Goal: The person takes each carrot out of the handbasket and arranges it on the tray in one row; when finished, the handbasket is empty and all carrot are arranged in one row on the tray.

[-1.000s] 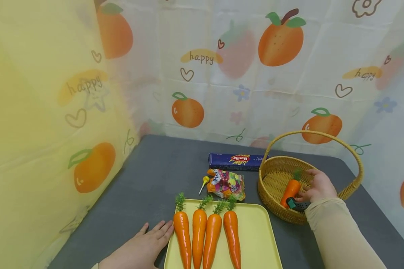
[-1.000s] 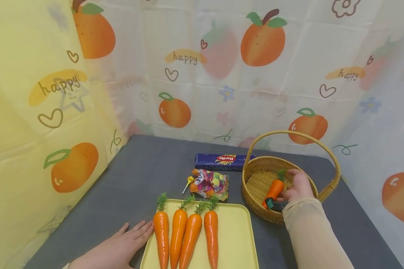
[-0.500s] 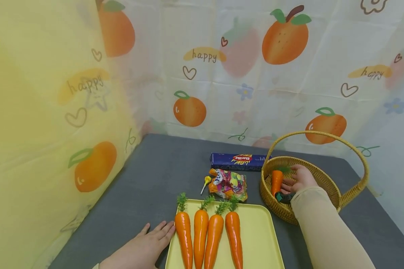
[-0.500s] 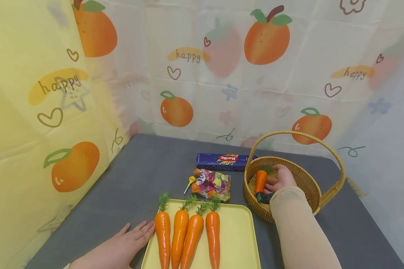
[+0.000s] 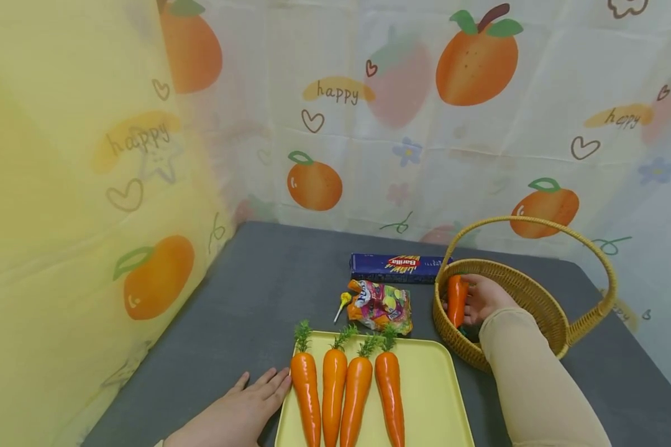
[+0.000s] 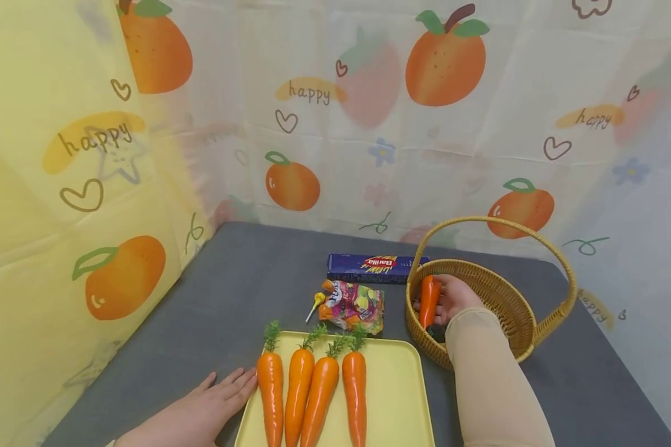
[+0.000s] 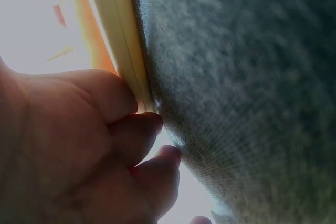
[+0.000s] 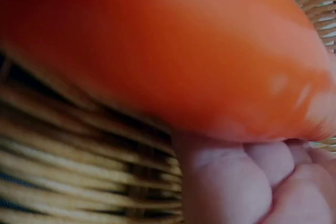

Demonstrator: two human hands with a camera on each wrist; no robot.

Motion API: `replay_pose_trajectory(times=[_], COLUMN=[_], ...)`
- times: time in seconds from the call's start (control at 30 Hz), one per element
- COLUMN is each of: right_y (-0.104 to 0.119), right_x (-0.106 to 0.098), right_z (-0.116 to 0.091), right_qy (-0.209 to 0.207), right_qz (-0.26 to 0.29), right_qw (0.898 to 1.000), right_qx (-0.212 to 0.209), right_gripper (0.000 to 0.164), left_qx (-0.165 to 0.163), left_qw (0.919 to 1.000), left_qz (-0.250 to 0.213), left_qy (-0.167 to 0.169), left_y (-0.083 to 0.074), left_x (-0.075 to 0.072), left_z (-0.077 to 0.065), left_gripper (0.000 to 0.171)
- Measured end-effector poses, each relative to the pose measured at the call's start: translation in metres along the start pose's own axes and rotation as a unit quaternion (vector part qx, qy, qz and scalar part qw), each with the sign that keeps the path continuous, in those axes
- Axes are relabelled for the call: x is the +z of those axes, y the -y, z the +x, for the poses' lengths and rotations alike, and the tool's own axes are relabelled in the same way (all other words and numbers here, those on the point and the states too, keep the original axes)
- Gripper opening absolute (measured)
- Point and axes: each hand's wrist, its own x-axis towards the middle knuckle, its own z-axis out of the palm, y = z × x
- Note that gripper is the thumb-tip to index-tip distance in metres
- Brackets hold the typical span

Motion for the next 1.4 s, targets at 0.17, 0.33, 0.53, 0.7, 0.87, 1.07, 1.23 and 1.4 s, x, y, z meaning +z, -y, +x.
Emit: replay_pose_trajectory(times=[0.17,0.33,0.53,0.7,0.87,1.07,1.23,1.4], right_y=[-0.004,-0.005,-0.001,0.006,0.008,0.002,-0.016,-0.042], right_x=[0.001,0.0,-0.001,0.002,0.013,0.033,0.045,0.055], right_z=[0.002,0.0,-0.012,-0.028,-0.049,-0.071,-0.084,-0.091], right_qy=[0.016,0.008,0.032,0.084,0.13,0.219,0.298,0.355], right_qz=[-0.028,-0.01,0.098,0.159,0.169,0.179,0.173,0.164], right_qw=[0.999,0.999,0.992,0.978,0.965,0.936,0.911,0.892], right_qx=[-0.01,-0.029,-0.07,-0.108,-0.153,-0.207,-0.226,-0.226], right_gripper=[0.048,0.039,0.038,0.076,0.054,0.033,0.044,0.05], left_qx=[0.01,0.027,0.029,0.025,0.024,0.028,0.028,0.022], left_qw=[0.9999,0.9996,0.9995,0.9996,0.9996,0.9994,0.9994,0.9997], left_qz=[0.003,0.0,0.001,0.003,0.005,0.003,0.003,0.002], left_qy=[-0.004,-0.012,-0.011,-0.012,-0.014,-0.022,-0.021,-0.014], left_y=[0.001,0.002,0.003,0.003,0.005,0.009,0.009,0.008], left_x=[0.0,0.003,0.005,0.005,0.005,0.007,0.007,0.005], left_z=[0.001,0.001,0.002,0.002,0.002,0.001,0.003,0.004], left_gripper=[0.112,0.111,0.11,0.111,0.112,0.113,0.113,0.115])
